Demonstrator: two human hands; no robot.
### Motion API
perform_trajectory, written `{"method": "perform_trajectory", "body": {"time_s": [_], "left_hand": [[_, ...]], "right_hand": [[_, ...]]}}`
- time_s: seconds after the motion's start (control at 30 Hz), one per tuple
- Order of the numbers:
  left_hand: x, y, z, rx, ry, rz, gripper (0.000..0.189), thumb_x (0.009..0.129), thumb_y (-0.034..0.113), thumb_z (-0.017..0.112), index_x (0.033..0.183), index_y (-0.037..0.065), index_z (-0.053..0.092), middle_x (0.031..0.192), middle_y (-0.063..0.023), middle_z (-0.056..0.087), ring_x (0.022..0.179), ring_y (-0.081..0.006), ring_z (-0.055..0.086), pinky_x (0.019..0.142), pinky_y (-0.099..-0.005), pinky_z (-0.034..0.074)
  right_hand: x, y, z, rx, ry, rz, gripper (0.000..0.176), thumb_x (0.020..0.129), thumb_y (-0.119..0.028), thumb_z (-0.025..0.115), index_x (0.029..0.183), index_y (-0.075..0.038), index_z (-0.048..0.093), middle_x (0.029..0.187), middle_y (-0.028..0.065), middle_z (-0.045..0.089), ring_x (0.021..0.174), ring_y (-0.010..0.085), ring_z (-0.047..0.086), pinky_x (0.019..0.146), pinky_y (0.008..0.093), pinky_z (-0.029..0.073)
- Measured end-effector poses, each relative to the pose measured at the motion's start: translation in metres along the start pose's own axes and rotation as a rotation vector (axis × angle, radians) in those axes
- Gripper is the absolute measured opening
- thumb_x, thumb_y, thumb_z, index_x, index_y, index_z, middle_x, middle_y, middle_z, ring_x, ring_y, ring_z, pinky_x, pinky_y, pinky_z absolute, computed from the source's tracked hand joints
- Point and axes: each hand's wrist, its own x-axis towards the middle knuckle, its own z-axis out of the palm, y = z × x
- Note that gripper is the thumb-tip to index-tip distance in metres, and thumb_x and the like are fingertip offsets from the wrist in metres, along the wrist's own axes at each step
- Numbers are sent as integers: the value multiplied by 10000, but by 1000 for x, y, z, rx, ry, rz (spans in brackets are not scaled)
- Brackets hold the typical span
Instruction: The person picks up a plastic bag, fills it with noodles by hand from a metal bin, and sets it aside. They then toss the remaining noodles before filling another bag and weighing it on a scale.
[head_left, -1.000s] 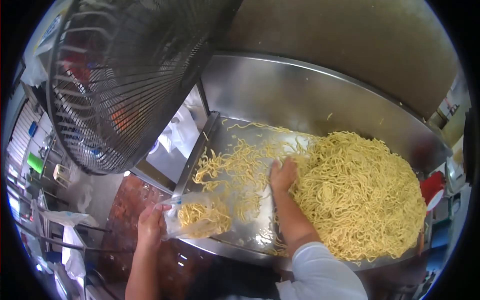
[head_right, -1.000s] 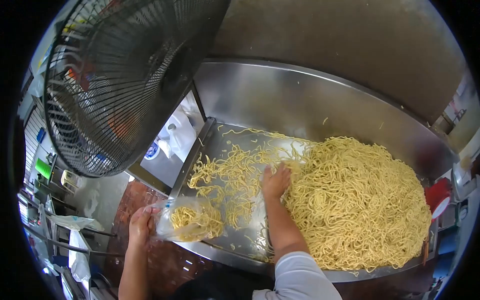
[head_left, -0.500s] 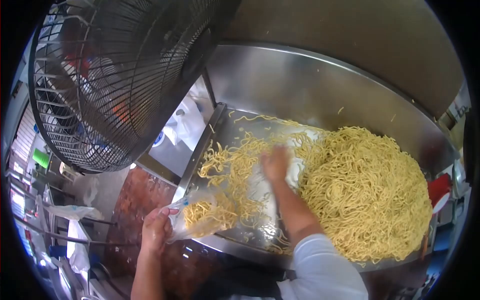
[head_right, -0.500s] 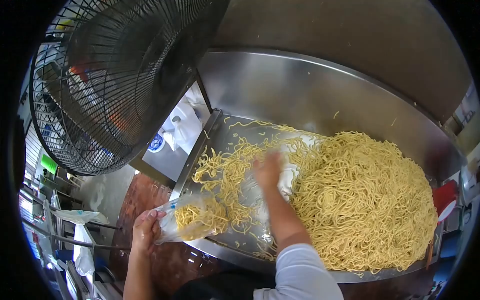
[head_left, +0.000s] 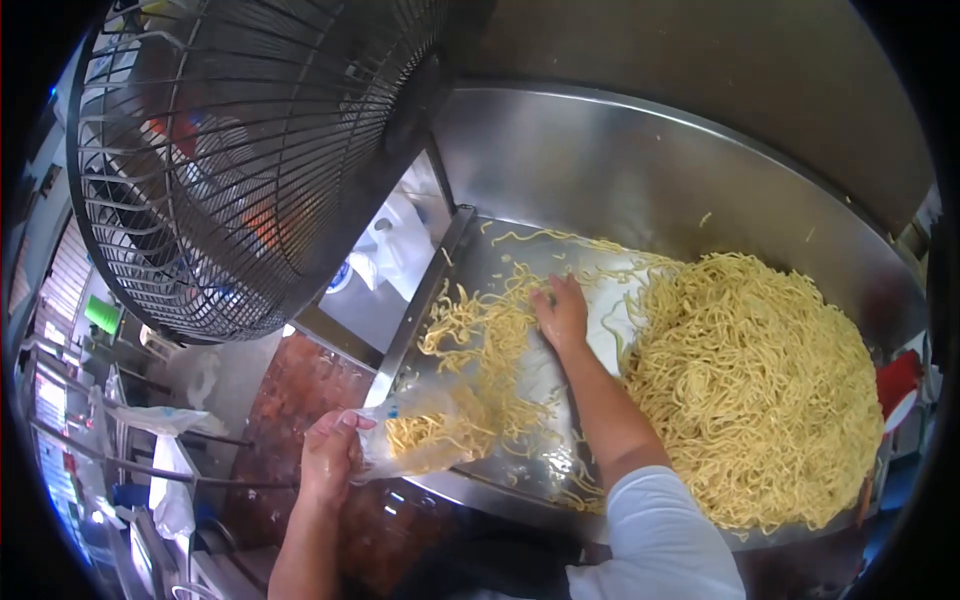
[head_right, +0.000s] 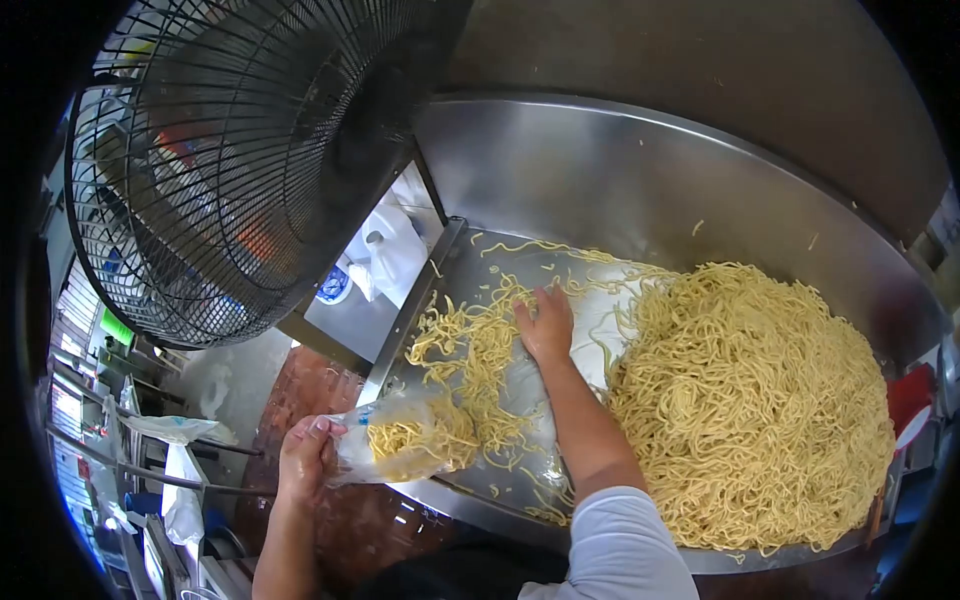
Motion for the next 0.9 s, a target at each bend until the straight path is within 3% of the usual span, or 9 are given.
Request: {"method": "perform_trajectory", "body": {"time_s": [0.1,0.27,0.33,0.4,0.47,0.53,0.7,0.83,0.9], "left_hand": [[-4,0,1,27,53,-34,257,964,272,583,887,40,660,531,68,392,460,-39,301,452,-224,225],[-10,-1,-6,48,69,-56,250,964,265,588,893,40,671,542,69,396,469,-38,308,456,-219,228],[-8,-3,-8,15,67,-31,241,964,256,588,896,41,673,544,72,398,470,-35,310,455,-214,232],[-6,-3,-12,24,70,-37,237,965,253,586,896,43,673,544,73,399,468,-33,311,451,-213,236],[-6,-6,-17,26,74,-55,234,965,251,585,896,46,674,544,74,400,467,-32,312,447,-212,239],[-2,-9,-24,-30,66,-34,231,965,254,585,887,54,671,537,75,393,451,-32,310,431,-214,241],[7,2,-14,-113,-3,-49,251,996,265,536,833,83,591,493,65,353,374,-47,273,371,-239,193],[13,16,16,-140,-134,-64,238,1005,248,519,843,83,574,496,67,341,372,-46,262,359,-239,180],[9,28,31,-175,-161,-67,234,1011,252,504,866,84,577,497,65,333,368,-51,258,358,-242,183]], "right_hand": [[4,-13,45,-180,65,-85,607,849,-536,624,1260,-88,618,1387,276,478,1344,395,399,1139,525,246],[-21,-77,97,35,-308,-299,494,811,-484,681,1197,-176,673,1364,173,503,1348,355,391,1162,519,188],[-36,-80,109,34,-418,-577,409,777,-425,703,1090,-162,721,1294,173,571,1290,353,451,1139,548,238],[-44,-71,101,98,-447,-614,342,758,-361,706,1019,-143,736,1258,168,586,1269,339,471,1119,544,283],[-50,-57,65,11,-785,-633,350,742,-379,713,986,-128,736,1247,162,593,1266,335,474,1110,540,303],[-70,-42,16,62,-817,-561,443,727,-418,724,1056,-122,715,1320,170,547,1291,358,446,1085,541,328],[-141,-34,-58,-248,-495,-728,583,723,-412,739,1218,-120,637,1423,169,462,1303,387,424,1069,516,331],[-142,-42,-16,-71,-527,-633,517,702,-309,746,1177,-129,652,1392,131,494,1302,361,433,1043,514,370],[-139,-47,4,-141,-508,-519,412,689,-243,753,1076,-120,679,1265,126,576,1161,352,543,925,483,453]]}}
